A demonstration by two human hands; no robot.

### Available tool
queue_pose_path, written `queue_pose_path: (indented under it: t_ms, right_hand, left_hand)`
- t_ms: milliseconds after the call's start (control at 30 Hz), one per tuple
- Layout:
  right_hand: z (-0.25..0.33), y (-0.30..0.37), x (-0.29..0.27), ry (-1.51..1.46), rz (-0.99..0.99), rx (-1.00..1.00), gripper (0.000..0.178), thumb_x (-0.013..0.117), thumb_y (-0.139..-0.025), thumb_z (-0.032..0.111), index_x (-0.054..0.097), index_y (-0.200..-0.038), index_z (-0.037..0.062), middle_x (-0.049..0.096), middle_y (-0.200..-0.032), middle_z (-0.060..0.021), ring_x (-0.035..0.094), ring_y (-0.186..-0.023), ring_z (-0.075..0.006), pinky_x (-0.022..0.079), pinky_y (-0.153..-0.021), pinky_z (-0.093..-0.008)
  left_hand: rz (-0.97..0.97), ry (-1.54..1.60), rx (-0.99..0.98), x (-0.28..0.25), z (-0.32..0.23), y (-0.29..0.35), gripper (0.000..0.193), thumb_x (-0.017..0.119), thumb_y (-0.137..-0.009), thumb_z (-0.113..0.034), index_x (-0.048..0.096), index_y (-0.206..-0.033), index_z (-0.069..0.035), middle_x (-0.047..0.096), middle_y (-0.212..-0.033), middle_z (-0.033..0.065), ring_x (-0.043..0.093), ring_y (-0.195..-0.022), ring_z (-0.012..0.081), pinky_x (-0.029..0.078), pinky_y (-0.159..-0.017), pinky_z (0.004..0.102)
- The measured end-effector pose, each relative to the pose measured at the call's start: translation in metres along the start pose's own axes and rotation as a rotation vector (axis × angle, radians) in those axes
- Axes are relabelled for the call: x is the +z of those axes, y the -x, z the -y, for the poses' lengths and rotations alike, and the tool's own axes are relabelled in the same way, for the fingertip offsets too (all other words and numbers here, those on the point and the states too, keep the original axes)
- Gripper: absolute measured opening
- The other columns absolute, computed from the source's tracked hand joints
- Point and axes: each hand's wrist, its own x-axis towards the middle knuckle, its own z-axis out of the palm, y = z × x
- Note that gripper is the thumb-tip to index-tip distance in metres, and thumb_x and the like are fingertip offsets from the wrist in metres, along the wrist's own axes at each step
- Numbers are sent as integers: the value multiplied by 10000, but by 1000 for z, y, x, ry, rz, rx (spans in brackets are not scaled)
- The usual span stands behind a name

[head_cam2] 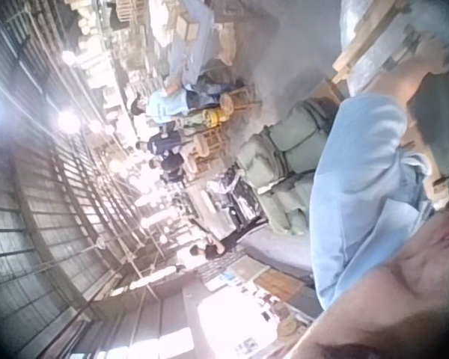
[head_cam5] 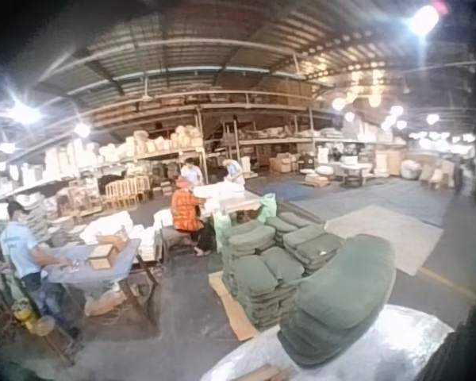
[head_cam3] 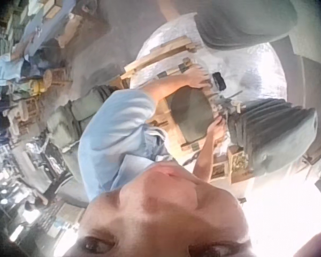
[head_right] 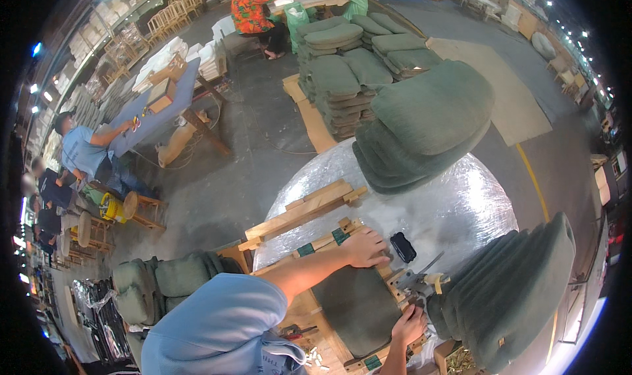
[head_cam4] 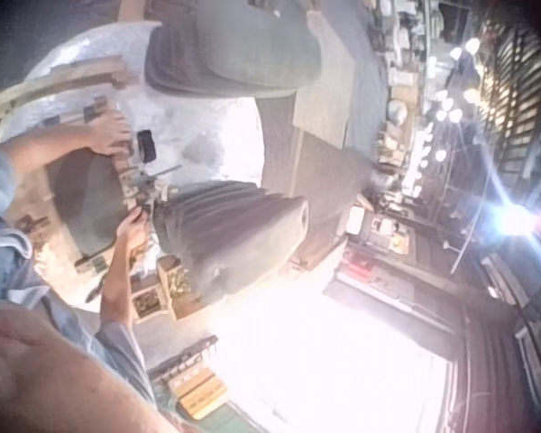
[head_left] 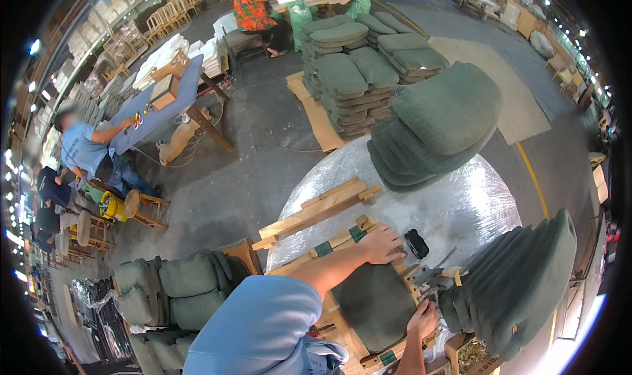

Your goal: The person places green fabric cushions into a wooden jig, aligns them, and uses a pneumatic drill to fasten metal clips at the corners. They then remove the finished cushion and repeat the process with another cushion.

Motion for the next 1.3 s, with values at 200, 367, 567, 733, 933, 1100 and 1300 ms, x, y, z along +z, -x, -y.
queue_pose_path:
  t_ms: [200, 367, 567, 733, 933, 1100, 1300]
  right_hand:
    - [-1, 6, -1, -10, 31, 50, 415, 497, -1104, 433, 693, -1038, 73, 677, -1023, -189, 631, -1012, -436, 461, -889, -557]
    - [1, 10, 1, -43, 6, 69, 423, 507, -1097, 451, 709, -1042, 83, 693, -1048, -174, 639, -1014, -432, 478, -882, -562]
    - [12, 2, -11, 13, 80, 83, 429, 499, -1103, 448, 706, -1066, 74, 693, -1058, -181, 645, -1015, -428, 480, -873, -555]
    - [-2, -1, -1, -19, 36, 28, 443, 496, -1109, 439, 709, -1092, 51, 689, -1074, -191, 642, -1015, -437, 478, -882, -556]
    - [-14, 14, 15, -28, -25, 42, 357, 536, -1076, 323, 720, -1084, 16, 675, -1119, -217, 631, -981, -474, 471, -898, -581]
    - [10, 8, -8, -23, 72, 212, 338, 617, -1027, 318, 769, -1023, 16, 734, -1047, -229, 674, -978, -464, 525, -812, -581]
    - [-11, -5, 14, -90, -79, 62, 299, 601, -1064, 373, 744, -1080, 112, 743, -1047, -150, 684, -996, -408, 536, -872, -532]
  left_hand:
    - [-8, -22, -15, 2, 1, 4, 470, 546, -1061, -527, 677, -1060, -76, 651, -1031, 125, 604, -1063, 326, 417, -1024, 451]
    - [11, 27, -29, 7, 1, 9, 465, 561, -1045, -523, 689, -1054, -76, 660, -1047, 124, 606, -1073, 326, 417, -1026, 462]
    - [106, -22, -77, 2, 1, 5, 520, 536, -1038, -570, 723, -1072, -86, 687, -1070, 105, 606, -1121, 288, 410, -1050, 439]
    - [119, -22, -94, -2, -2, -2, 561, 518, -1040, -597, 730, -1072, -79, 693, -1073, 110, 611, -1117, 292, 409, -1059, 436]
    - [213, -67, -110, -3, 2, 3, 587, 494, -1047, -611, 716, -1043, -68, 682, -1055, 125, 620, -1072, 310, 421, -1047, 446]
    - [281, -73, -109, -9, -4, -7, 578, 497, -1046, -608, 702, -1060, -68, 688, -1101, 129, 629, -1103, 317, 425, -1052, 455]
    - [222, -41, -104, -2, -3, -19, 501, 528, -1053, -535, 722, -1020, -75, 717, -1096, 146, 643, -1150, 350, 422, -1086, 484]
